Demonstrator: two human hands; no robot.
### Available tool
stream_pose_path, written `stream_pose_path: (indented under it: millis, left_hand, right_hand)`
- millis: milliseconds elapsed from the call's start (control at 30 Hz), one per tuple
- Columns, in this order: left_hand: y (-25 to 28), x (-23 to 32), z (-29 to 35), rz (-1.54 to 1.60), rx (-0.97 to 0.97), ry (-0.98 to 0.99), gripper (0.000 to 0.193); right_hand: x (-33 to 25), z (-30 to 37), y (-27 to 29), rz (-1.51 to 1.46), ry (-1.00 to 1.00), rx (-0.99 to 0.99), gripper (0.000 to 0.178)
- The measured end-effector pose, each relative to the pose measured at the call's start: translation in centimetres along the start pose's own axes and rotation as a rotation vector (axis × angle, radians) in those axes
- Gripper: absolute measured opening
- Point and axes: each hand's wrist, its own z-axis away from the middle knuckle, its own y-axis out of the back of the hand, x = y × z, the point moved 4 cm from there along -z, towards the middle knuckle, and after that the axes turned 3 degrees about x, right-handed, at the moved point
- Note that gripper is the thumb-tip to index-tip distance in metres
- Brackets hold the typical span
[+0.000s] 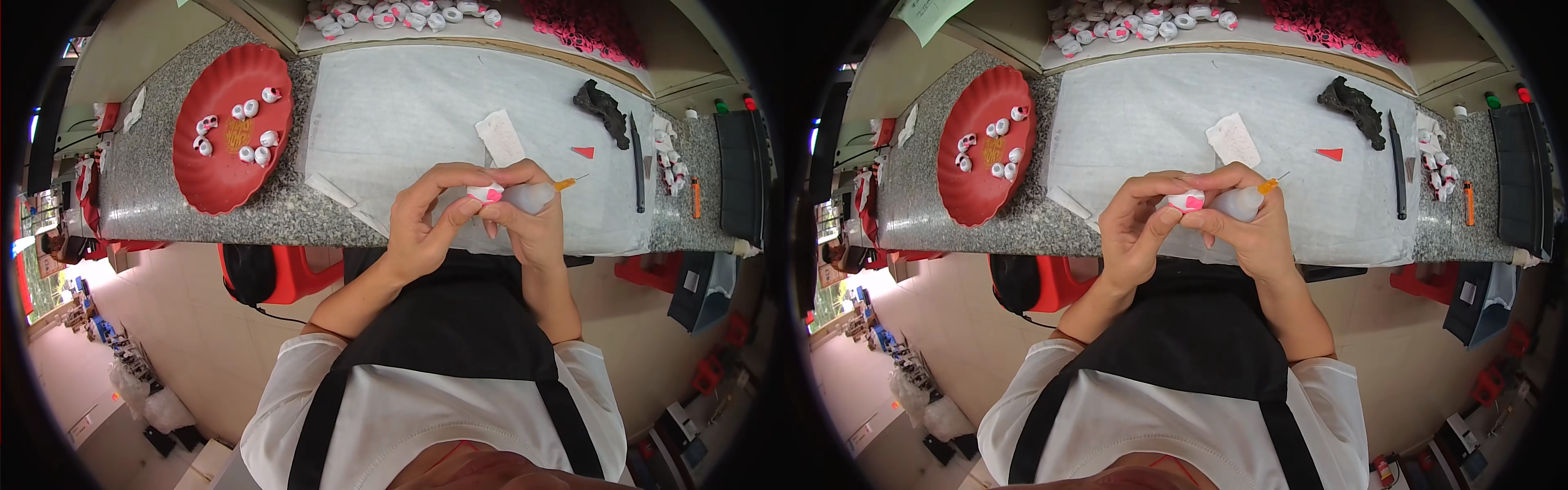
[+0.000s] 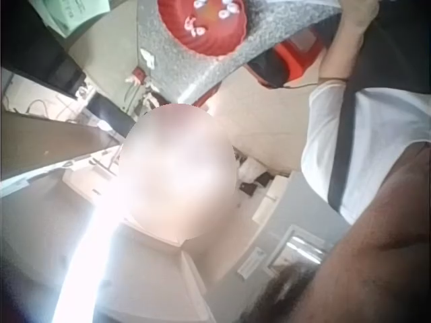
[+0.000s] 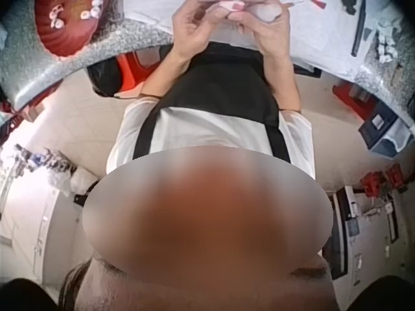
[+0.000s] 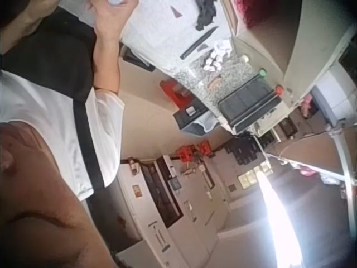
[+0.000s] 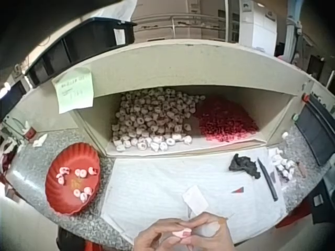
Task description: Assembling small Hello Kitty figurines using a glue bottle at a factory workbench.
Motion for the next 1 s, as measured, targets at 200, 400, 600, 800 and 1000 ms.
stream_pose_path:
  millis: [200, 400, 600, 800, 1000]
  left_hand:
    - [0.22, -0.29, -0.22, 0.061, -0.034, 0.044, 0.017]
    - [0.37, -0.38, -0.37, 0.167, -0.077, 0.112, 0.017]
    - [0.61, -0.61, -0.55, 0.039, -0.106, 0.088, 0.020]
    - [0.36, -0.40, -0.66, 0.084, -0.084, 0.174, 0.023]
    - [0.58, -0.65, -0.51, 0.029, -0.062, 0.131, 0.024]
  right_hand:
    - [0.04, -0.12, 0.10, -0.003, -0.001, -0.001, 0.024]
    - [0.02, -0.08, 0.10, 0.002, -0.015, 0.000, 0.024]
    - [0.01, -0.17, 0.09, 0.014, -0.049, -0.004, 0.025]
    - [-0.09, -0.01, 0.26, 0.071, -0.022, 0.040, 0.024]
    - [-0.22, -0.06, 0.03, 0.072, -0.016, 0.019, 0.023]
